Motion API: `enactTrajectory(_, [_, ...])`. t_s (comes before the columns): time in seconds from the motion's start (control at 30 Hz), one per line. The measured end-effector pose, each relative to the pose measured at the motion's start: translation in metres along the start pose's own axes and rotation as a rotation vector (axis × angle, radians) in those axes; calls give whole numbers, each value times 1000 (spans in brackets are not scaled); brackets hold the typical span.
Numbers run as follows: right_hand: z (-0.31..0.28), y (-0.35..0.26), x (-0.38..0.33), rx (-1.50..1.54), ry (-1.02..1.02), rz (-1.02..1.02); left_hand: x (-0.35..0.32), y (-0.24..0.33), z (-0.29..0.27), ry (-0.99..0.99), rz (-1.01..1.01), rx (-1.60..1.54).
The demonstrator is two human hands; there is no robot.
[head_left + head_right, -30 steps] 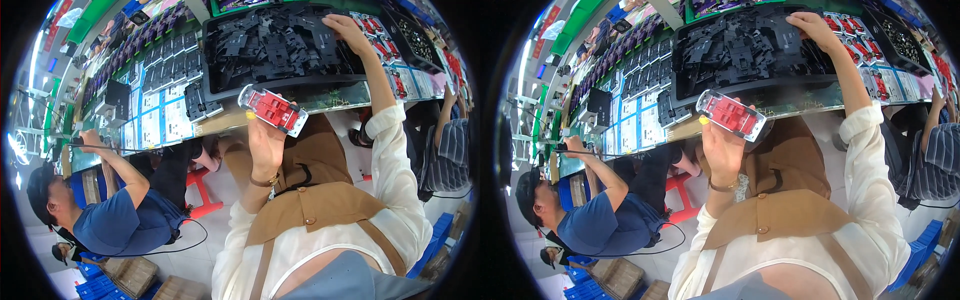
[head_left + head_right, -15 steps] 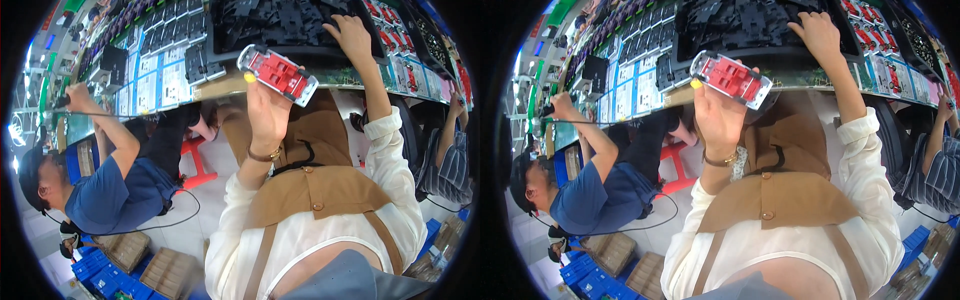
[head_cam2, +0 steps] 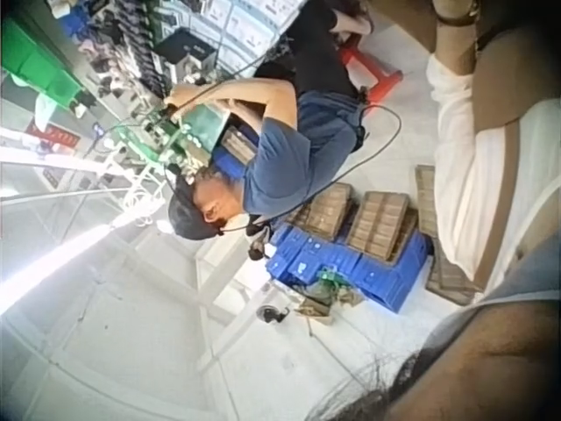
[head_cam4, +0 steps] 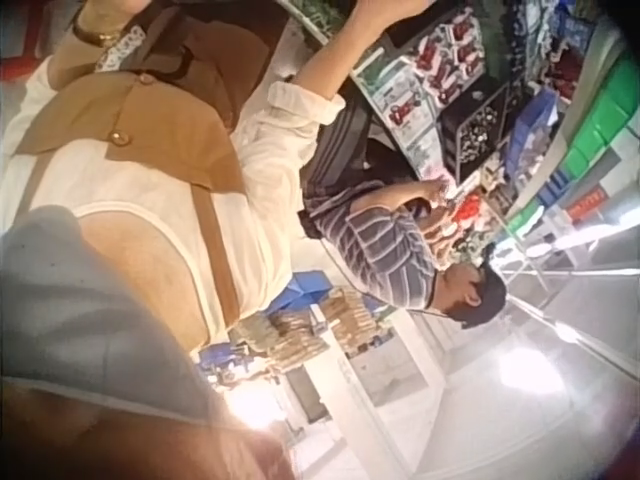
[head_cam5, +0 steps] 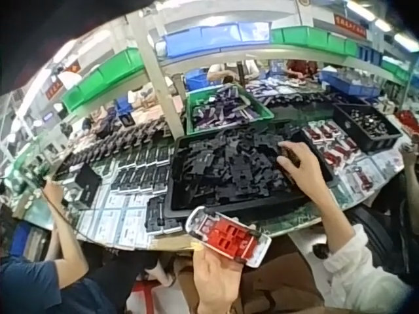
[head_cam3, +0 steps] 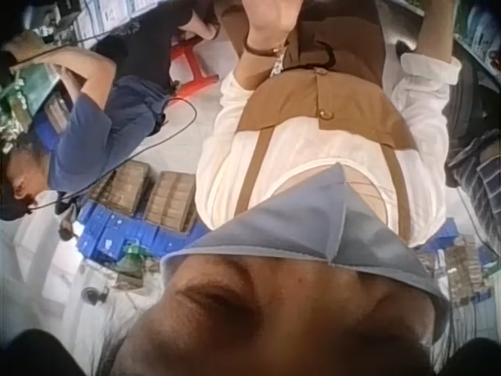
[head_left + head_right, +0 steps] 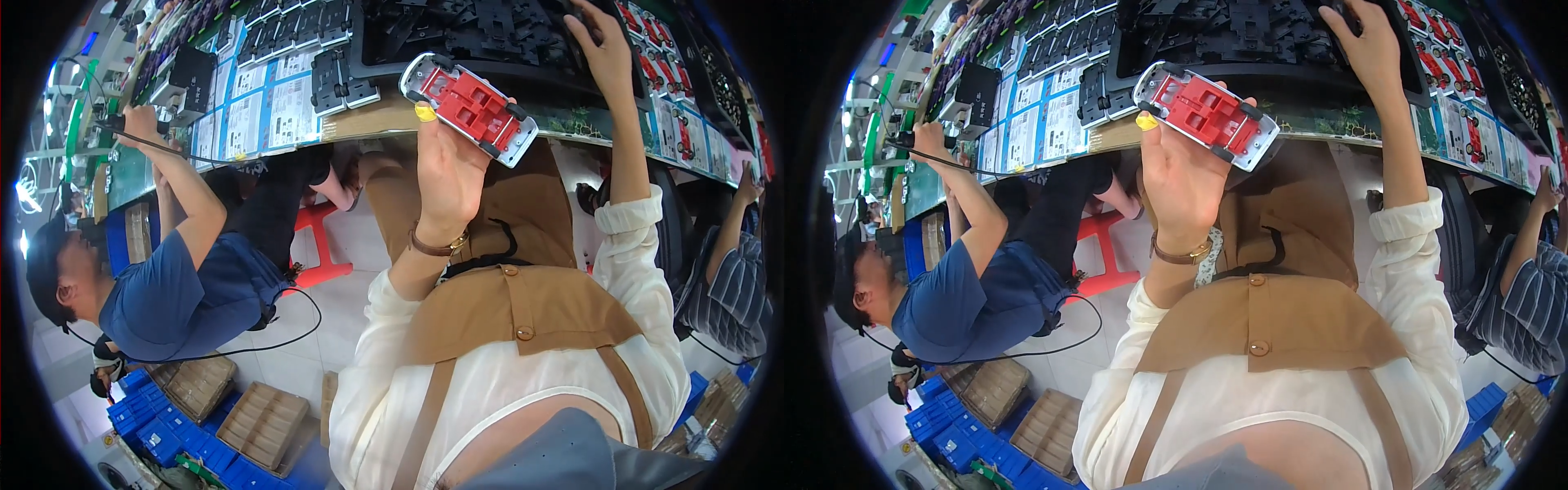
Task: The person assembles small plastic toy cars by hand, attaching plastic toy parts and car body shells to toy car chassis from an assembly tray.
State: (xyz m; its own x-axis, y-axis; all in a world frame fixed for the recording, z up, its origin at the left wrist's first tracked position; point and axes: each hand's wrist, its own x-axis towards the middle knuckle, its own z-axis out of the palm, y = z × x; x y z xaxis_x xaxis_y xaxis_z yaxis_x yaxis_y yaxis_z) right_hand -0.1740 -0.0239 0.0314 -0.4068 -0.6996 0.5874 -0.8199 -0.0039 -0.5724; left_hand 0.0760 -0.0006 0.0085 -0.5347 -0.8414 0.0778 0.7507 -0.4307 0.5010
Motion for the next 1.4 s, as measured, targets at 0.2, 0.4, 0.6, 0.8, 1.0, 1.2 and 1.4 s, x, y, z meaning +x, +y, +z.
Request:
enactTrajectory(0.2, [-22,-68,-44,107,92,-367,7,-8,-5,-13,39,44])
enactTrajectory(0.4, [2,-105,-91,137,-113,-334,7,-13,6,1,81,57])
enactTrajectory(0.6, [13,-108,-93,65,-195,-365,6,-19,-1,102,84,124])
enactTrajectory(0.8, [18,-107,-97,63,-228,-339,8,-18,-4,91,115,213])
enactTrajectory(1.0, [7,-92,-100,411,-234,-224,14,-16,-6,135,215,222])
enactTrajectory(1.2, [13,-86,-116,1106,-525,554,17,-23,-6,127,296,254])
enactTrajectory(1.4, [17,-87,-122,1119,-393,490,20,-26,-12,59,305,396])
